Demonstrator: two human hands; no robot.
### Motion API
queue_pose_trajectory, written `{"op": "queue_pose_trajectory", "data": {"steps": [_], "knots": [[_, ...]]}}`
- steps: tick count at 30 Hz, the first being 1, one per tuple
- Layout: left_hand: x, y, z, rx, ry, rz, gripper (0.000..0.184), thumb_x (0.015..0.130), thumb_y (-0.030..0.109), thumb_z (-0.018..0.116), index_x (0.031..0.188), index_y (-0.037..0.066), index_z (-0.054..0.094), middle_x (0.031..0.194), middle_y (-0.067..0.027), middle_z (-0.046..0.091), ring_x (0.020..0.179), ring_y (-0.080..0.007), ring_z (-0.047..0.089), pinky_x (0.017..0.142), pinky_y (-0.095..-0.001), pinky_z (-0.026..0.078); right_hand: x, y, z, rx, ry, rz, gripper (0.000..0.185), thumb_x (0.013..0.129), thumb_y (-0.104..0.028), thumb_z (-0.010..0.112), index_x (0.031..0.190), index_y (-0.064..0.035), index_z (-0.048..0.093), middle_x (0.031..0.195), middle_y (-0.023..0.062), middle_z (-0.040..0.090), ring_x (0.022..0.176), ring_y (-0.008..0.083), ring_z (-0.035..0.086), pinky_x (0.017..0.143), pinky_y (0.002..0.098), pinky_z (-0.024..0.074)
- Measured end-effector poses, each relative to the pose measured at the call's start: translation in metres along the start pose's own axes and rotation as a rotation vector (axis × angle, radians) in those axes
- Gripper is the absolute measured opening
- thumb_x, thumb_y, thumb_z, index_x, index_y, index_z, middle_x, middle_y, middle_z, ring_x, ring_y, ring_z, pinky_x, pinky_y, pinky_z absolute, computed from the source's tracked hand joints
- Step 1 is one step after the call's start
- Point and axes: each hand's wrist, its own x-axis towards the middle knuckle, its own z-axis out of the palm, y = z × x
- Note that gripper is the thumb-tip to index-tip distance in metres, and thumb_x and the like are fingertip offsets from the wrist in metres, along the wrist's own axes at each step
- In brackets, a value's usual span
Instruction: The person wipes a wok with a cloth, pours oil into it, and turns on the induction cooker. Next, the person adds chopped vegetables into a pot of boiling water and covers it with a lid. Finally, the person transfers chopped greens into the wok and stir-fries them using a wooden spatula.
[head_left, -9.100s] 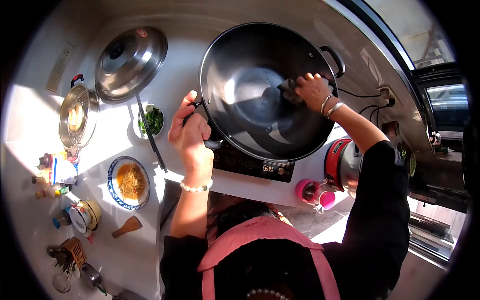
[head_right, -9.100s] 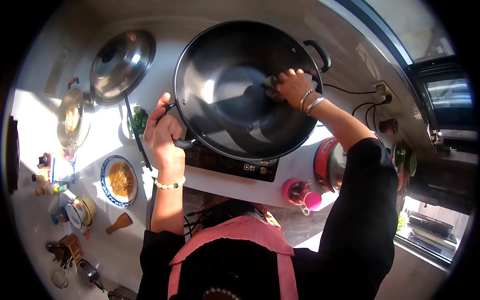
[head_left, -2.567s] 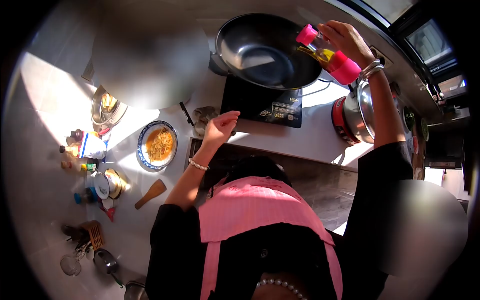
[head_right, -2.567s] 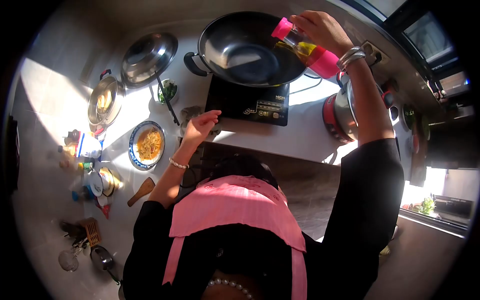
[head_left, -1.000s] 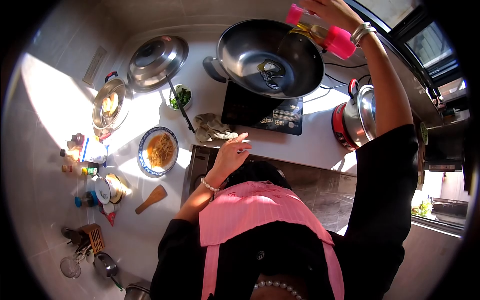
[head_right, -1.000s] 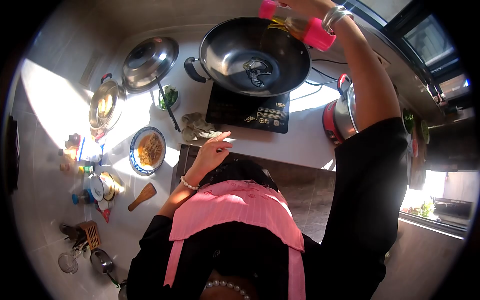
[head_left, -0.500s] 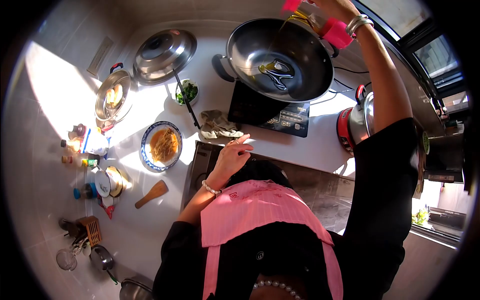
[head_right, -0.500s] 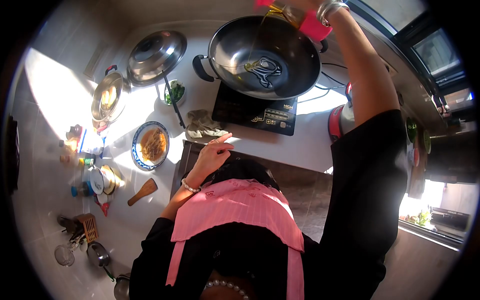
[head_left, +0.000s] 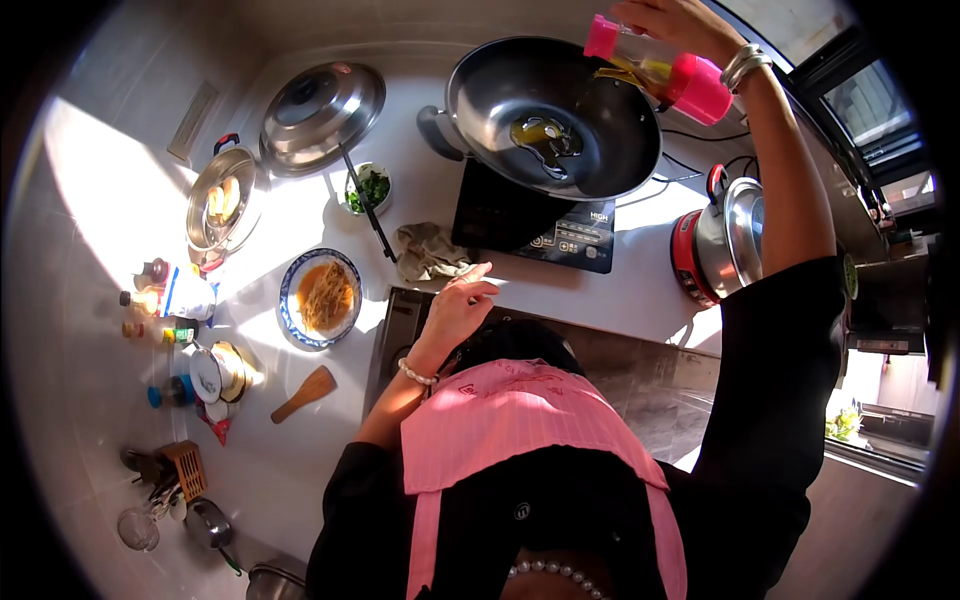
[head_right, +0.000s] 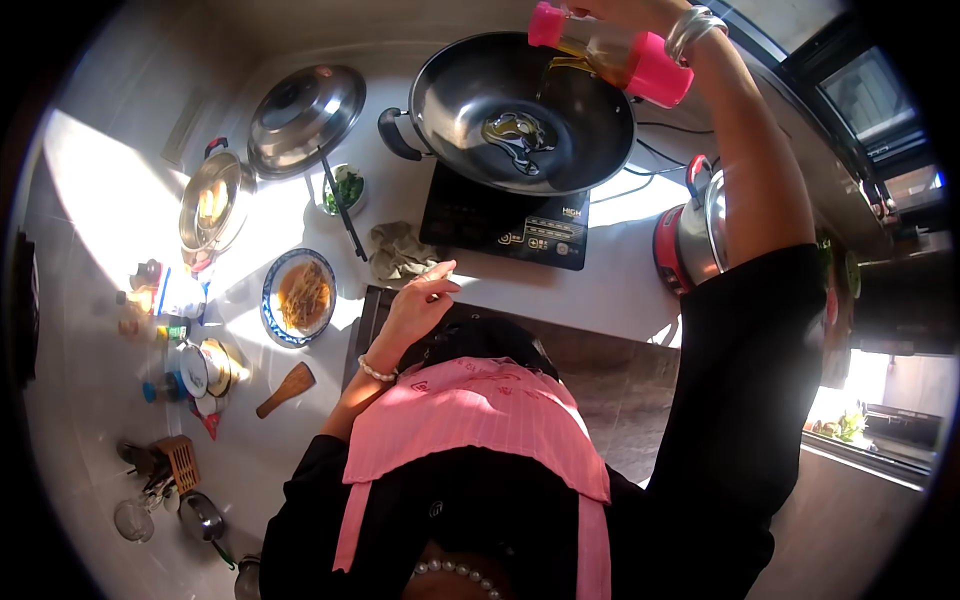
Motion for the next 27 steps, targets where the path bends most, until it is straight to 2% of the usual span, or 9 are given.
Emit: {"op": "queue_pose_trajectory", "data": {"steps": [6,13,14,18,21,22,24,25,27], "knots": [[0.005,0.002,-0.005,0.019,0.024,0.049,0.021,0.074,0.005,0.052,0.091,0.004,0.065,0.124,-0.0144,0.053,0.106,-0.025,0.057,0.074,-0.0261,0.048,0.009,0.009,0.007,-0.192,0.191,0.017,0.023,0.079,-0.026,0.058,0.092,-0.0079,0.062,0.081,0.01,0.061,0.076,0.0265,0.061,0.068,0.0341,0.0499],[0.004,-0.002,-0.005,0.003,0.113,0.076,0.021,0.072,0.008,0.052,0.086,0.006,0.066,0.121,-0.0183,0.053,0.102,-0.031,0.057,0.088,-0.0327,0.044,0.009,0.023,-0.001,-0.266,0.32,0.013,0.023,0.076,-0.029,0.061,0.075,-0.0065,0.062,0.064,0.0116,0.058,0.057,0.0263,0.057,0.055,0.0359,0.0474],[0.004,-0.001,-0.005,-0.005,0.105,0.067,0.021,0.071,0.008,0.052,0.086,0.006,0.066,0.121,-0.0185,0.053,0.102,-0.0313,0.057,0.088,-0.0327,0.044,0.013,0.001,-0.01,0.258,0.288,0.654,0.028,0.079,-0.03,0.057,0.072,-0.0047,0.065,0.063,0.0136,0.06,0.058,0.0228,0.058,0.055,0.0337,0.0463],[0.002,-0.005,-0.008,0.005,0.103,0.116,0.022,0.07,0.007,0.052,0.086,0.005,0.066,0.121,-0.0191,0.053,0.102,-0.0314,0.057,0.086,-0.0328,0.045,0.038,-0.007,-0.003,0.215,0.283,0.673,0.035,0.082,-0.033,0.054,0.074,-0.001,0.065,0.066,0.0169,0.062,0.062,0.0258,0.059,0.061,0.0358,0.0462],[0.007,-0.007,-0.003,-0.015,0.091,0.089,0.02,0.071,0.003,0.053,0.087,0.003,0.066,0.121,-0.0176,0.054,0.104,-0.0282,0.057,0.084,-0.0315,0.047,0.002,0.037,0.005,-0.325,0.131,0.149,0.02,0.081,-0.022,0.053,0.092,-0.0086,0.064,0.082,0.0133,0.062,0.076,0.0283,0.06,0.067,0.0371,0.0482],[0.005,-0.001,-0.007,-0.055,0.04,-0.009,0.02,0.072,0.002,0.053,0.088,0.002,0.065,0.12,-0.0168,0.055,0.109,-0.0271,0.055,0.084,-0.0311,0.047,-0.009,0.037,0.001,-0.324,0.115,0.141,0.02,0.081,-0.021,0.054,0.093,-0.0097,0.064,0.083,0.0126,0.062,0.076,0.0277,0.06,0.067,0.0368,0.0484],[0.008,-0.015,-0.001,0.008,0.103,0.158,0.02,0.074,0.001,0.053,0.09,0.002,0.066,0.119,-0.0182,0.056,0.101,-0.0253,0.06,0.08,-0.0271,0.048,-0.012,0.029,-0.005,-0.306,0.101,0.107,0.02,0.079,-0.018,0.055,0.096,-0.0118,0.064,0.084,0.0112,0.062,0.076,0.0267,0.06,0.066,0.0361,0.0489],[0.008,-0.019,0.0,-0.003,0.111,0.18,0.02,0.075,0.001,0.053,0.09,0.002,0.066,0.119,-0.0181,0.056,0.098,-0.0237,0.061,0.079,-0.0261,0.048,-0.013,0.019,-0.012,-0.077,0.029,0.349,0.022,0.076,-0.019,0.057,0.096,-0.0118,0.064,0.084,0.0104,0.062,0.076,0.0266,0.06,0.067,0.0359,0.0493],[0.01,-0.018,-0.003,-0.067,0.151,0.118,0.021,0.076,0.001,0.052,0.092,0.002,0.066,0.118,-0.0166,0.057,0.093,-0.0196,0.062,0.076,-0.0244,0.048,-0.018,0.017,-0.016,-0.185,0.058,0.148,0.023,0.077,-0.021,0.057,0.097,-0.0107,0.063,0.084,0.0106,0.062,0.076,0.0266,0.061,0.068,0.0356,0.0492]]}}
